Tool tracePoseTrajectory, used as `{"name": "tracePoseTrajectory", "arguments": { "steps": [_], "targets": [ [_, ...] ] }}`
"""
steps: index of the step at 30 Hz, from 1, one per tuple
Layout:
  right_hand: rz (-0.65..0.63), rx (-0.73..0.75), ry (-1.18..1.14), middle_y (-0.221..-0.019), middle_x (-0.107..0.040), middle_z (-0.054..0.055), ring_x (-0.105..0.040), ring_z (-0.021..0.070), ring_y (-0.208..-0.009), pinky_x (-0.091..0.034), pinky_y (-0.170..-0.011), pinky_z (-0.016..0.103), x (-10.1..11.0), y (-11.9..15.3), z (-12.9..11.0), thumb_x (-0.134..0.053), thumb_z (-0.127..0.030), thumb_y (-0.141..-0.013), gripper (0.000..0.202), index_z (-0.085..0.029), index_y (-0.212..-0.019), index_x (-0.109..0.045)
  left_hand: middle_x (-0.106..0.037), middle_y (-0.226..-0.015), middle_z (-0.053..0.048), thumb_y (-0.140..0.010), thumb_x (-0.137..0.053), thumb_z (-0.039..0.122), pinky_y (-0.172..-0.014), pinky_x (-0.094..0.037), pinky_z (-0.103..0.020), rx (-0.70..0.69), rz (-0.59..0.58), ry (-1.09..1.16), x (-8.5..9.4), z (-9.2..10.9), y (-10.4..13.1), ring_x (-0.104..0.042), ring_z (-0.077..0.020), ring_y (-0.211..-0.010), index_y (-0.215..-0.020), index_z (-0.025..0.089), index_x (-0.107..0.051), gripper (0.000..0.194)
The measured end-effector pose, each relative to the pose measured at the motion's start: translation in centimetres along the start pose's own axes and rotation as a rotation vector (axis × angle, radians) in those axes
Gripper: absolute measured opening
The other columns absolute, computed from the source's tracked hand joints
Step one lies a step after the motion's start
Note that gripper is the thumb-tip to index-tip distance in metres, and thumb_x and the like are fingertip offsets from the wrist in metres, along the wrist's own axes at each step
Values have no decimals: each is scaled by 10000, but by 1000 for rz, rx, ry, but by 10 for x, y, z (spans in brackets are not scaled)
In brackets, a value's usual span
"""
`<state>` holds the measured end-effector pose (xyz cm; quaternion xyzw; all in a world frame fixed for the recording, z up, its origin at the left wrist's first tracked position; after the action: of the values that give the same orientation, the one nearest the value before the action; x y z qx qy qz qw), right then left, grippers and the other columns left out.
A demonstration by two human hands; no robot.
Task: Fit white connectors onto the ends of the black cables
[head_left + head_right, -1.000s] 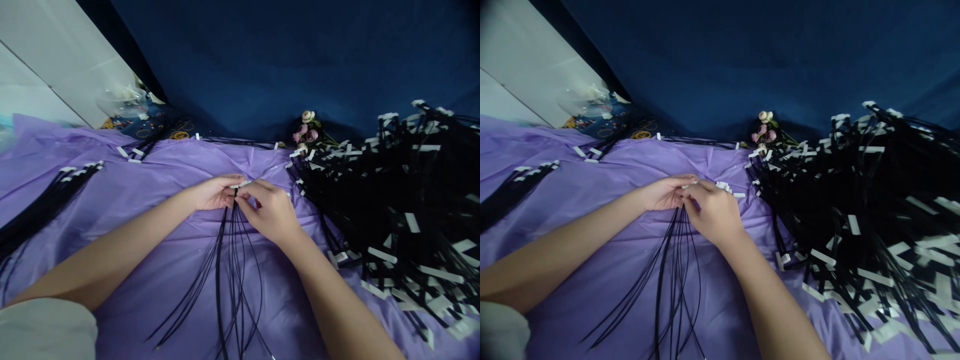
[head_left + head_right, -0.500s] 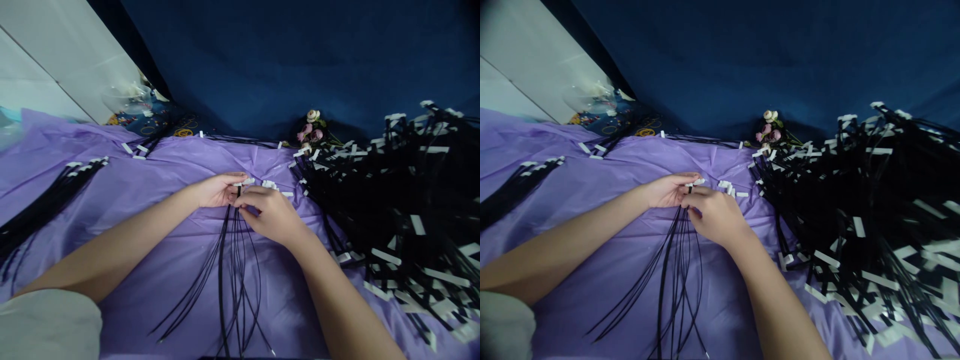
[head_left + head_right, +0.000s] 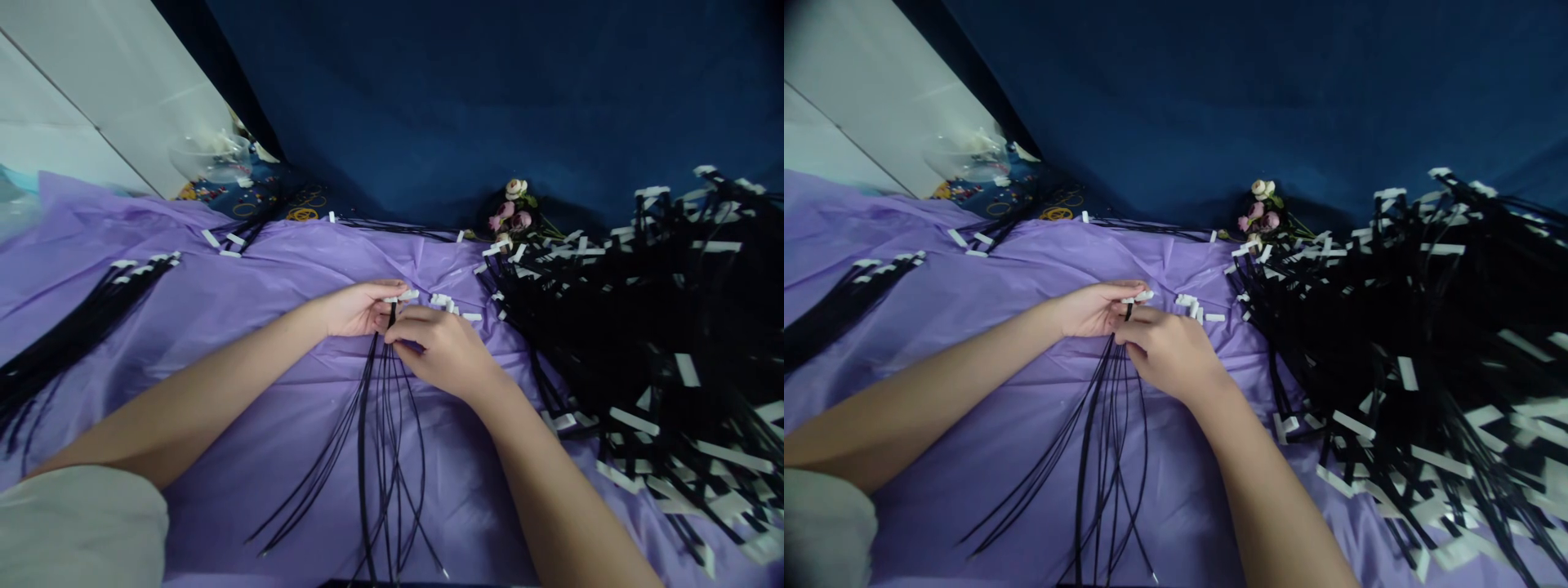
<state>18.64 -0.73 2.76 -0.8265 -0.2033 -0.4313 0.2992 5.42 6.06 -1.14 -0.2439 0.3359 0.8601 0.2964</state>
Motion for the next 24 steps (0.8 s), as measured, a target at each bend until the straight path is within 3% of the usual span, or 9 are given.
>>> {"name": "tracePoseTrajectory", "arguments": {
  "steps": [6, 24],
  "targets": [
    [34, 30, -79, -911, -688, 18, -629, 153, -849, -448, -737, 251, 1, 0, 1, -542, -137, -796, 174, -198, -891, -674, -396, -514, 60, -836, -576, 159, -357, -337, -128, -5, 20, -23, 1, 1, 1, -365, -30, -374, -751, 138, -533, 97],
    [-33, 4, -68, -948, -673, 12, -614, 142, -807, -429, -695, 245, 1, 1, -3, -573, -148, -750, 194, -202, -916, -657, -403, -495, 68, -856, -563, 152, -355, -369, -129, 14, 54, -41, -1, 2, 3, -375, -31, -362, -786, 138, -545, 74]
  ]
}}
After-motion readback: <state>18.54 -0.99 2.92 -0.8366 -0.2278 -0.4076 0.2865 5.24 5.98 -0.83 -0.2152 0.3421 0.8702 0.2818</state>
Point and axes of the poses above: each hand's wrist, its own y-axis away from the middle knuckle, its own x-axis out of the back of the hand, z = x × y, the point moved 3 cm from there along -y, towards the middle knuckle
